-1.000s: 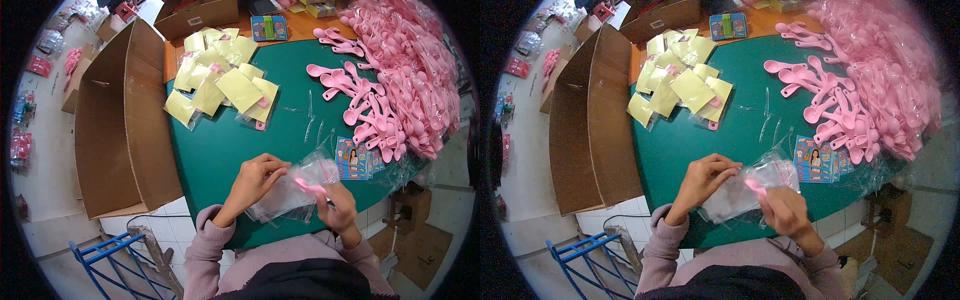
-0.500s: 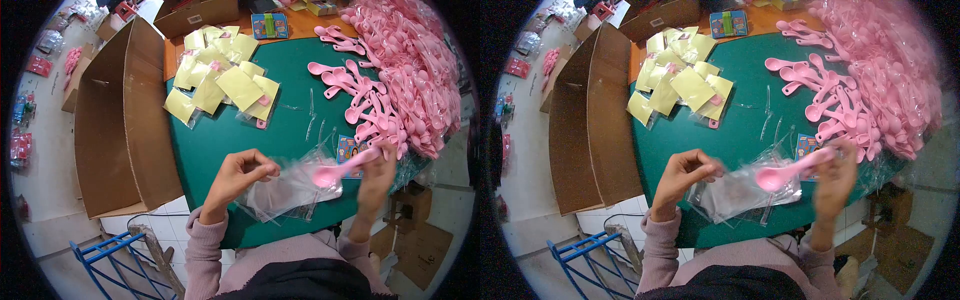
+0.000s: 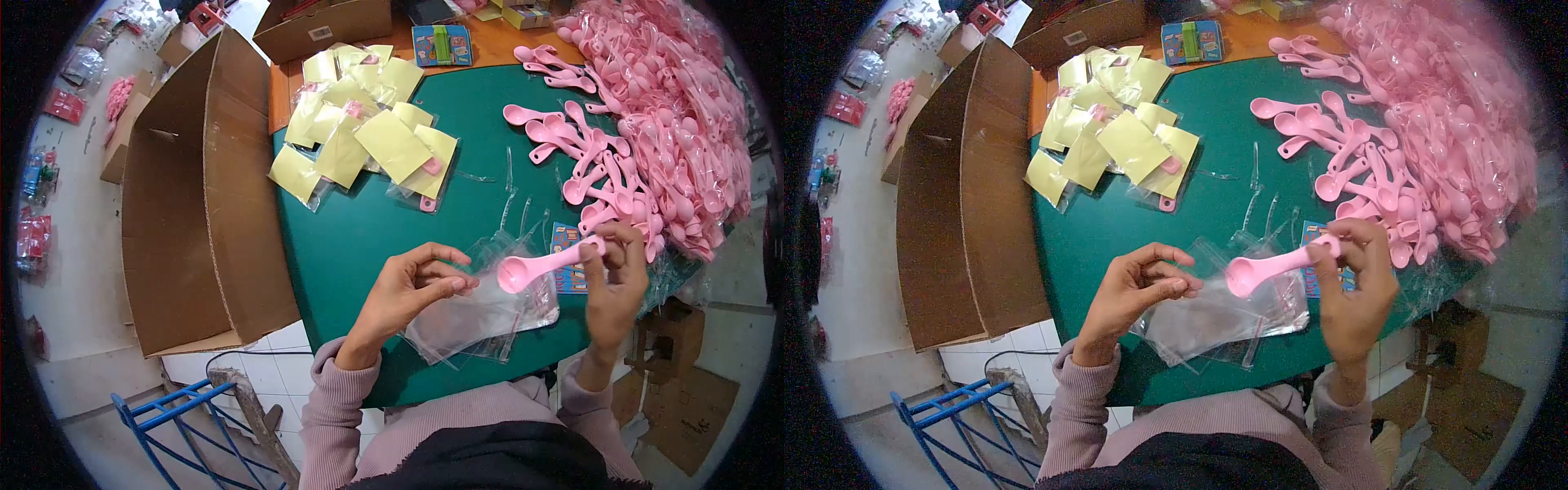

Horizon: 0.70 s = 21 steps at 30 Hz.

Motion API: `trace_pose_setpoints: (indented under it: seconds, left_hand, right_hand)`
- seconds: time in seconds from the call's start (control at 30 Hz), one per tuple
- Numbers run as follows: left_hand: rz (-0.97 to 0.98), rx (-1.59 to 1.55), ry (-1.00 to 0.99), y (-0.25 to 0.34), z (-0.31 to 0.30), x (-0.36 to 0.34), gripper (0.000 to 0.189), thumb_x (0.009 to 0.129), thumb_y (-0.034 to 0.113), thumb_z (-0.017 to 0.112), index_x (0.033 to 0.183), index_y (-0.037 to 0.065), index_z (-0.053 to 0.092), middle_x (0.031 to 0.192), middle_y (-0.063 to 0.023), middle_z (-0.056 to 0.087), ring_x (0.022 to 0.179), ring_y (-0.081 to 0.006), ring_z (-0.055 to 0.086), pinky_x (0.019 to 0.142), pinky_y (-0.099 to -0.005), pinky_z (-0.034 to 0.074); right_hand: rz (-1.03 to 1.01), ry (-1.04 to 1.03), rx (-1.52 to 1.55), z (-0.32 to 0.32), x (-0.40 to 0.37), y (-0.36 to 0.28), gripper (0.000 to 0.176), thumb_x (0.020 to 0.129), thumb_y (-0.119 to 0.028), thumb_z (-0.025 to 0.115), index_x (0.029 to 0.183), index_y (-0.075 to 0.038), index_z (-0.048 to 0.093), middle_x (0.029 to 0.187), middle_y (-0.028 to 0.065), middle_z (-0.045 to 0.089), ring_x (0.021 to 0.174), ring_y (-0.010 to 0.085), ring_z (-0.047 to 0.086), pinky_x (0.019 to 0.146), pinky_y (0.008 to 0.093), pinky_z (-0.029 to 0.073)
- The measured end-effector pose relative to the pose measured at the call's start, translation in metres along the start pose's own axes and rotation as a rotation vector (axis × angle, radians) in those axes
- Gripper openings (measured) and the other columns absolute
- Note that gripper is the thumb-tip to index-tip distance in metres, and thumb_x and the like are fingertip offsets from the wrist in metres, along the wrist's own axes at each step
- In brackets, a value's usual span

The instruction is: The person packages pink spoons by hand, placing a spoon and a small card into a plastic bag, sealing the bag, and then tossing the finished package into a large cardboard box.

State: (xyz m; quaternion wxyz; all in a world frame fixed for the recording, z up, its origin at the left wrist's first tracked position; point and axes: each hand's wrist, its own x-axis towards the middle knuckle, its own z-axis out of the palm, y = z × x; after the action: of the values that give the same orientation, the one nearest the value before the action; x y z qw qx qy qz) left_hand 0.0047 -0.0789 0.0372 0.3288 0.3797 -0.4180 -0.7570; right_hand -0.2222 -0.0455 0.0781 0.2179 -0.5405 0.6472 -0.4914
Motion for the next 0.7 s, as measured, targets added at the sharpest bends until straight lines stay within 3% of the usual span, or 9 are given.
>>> trace_pose_setpoints:
  seconds: [0.07,0.2,0.27,0.5,0.57,0.7]
  left_hand:
    - [-0.019,0.041,0.011,-0.001,0.001,0.000,0.025,0.080,0.002,0.060,0.103,-0.004,0.053,0.087,-0.0123,0.064,0.081,-0.0149,0.063,0.073,-0.0245,0.050]
    - [-0.062,0.028,-0.018,-0.003,0.003,0.000,0.027,0.079,0.003,0.061,0.104,-0.004,0.053,0.087,-0.0116,0.064,0.081,-0.0142,0.062,0.073,-0.0242,0.050]
    - [-0.058,0.139,-0.040,-0.002,0.004,0.001,0.027,0.080,0.004,0.061,0.104,-0.005,0.054,0.088,-0.0105,0.064,0.081,-0.0131,0.062,0.072,-0.0240,0.049]
    - [-0.057,0.059,-0.082,-0.003,0.005,-0.002,0.029,0.081,0.007,0.060,0.107,-0.006,0.055,0.093,-0.0090,0.063,0.085,-0.0120,0.060,0.074,-0.0238,0.049]
    - [-0.040,0.108,-0.114,-0.007,0.005,-0.001,0.030,0.083,0.008,0.058,0.110,-0.006,0.054,0.096,-0.0096,0.062,0.086,-0.0132,0.060,0.075,-0.0240,0.048]
    - [0.059,0.158,-0.130,-0.010,0.016,-0.003,0.029,0.084,0.009,0.057,0.110,-0.004,0.054,0.098,-0.0109,0.062,0.089,-0.0148,0.059,0.079,-0.0242,0.047]
  right_hand:
    - [0.074,0.072,0.236,0.009,-0.008,0.003,0.022,0.080,-0.004,0.061,0.097,0.001,0.048,0.089,0.0061,0.055,0.077,0.0091,0.053,0.070,0.0207,0.041]
    - [-0.013,0.120,0.272,0.011,-0.019,0.008,0.024,0.081,-0.004,0.060,0.100,0.002,0.046,0.095,0.0069,0.053,0.080,0.0099,0.053,0.071,0.0211,0.042]
    - [-0.027,-0.016,0.206,0.012,-0.018,0.008,0.024,0.080,-0.004,0.060,0.100,0.002,0.047,0.095,0.0063,0.053,0.079,0.0106,0.054,0.072,0.0215,0.042]
    - [-0.015,-0.010,0.165,0.009,-0.011,0.002,0.026,0.078,-0.003,0.063,0.099,0.002,0.048,0.091,0.0068,0.053,0.078,0.0112,0.055,0.071,0.0228,0.044]
    - [-0.155,-0.150,0.117,0.011,-0.011,0.004,0.029,0.077,-0.003,0.065,0.099,0.002,0.048,0.089,0.0075,0.054,0.078,0.0112,0.055,0.070,0.0238,0.045]
    - [-0.027,-0.257,0.222,0.017,-0.011,0.003,0.030,0.075,-0.005,0.067,0.098,0.002,0.048,0.088,0.0075,0.054,0.076,0.0120,0.057,0.069,0.0239,0.046]
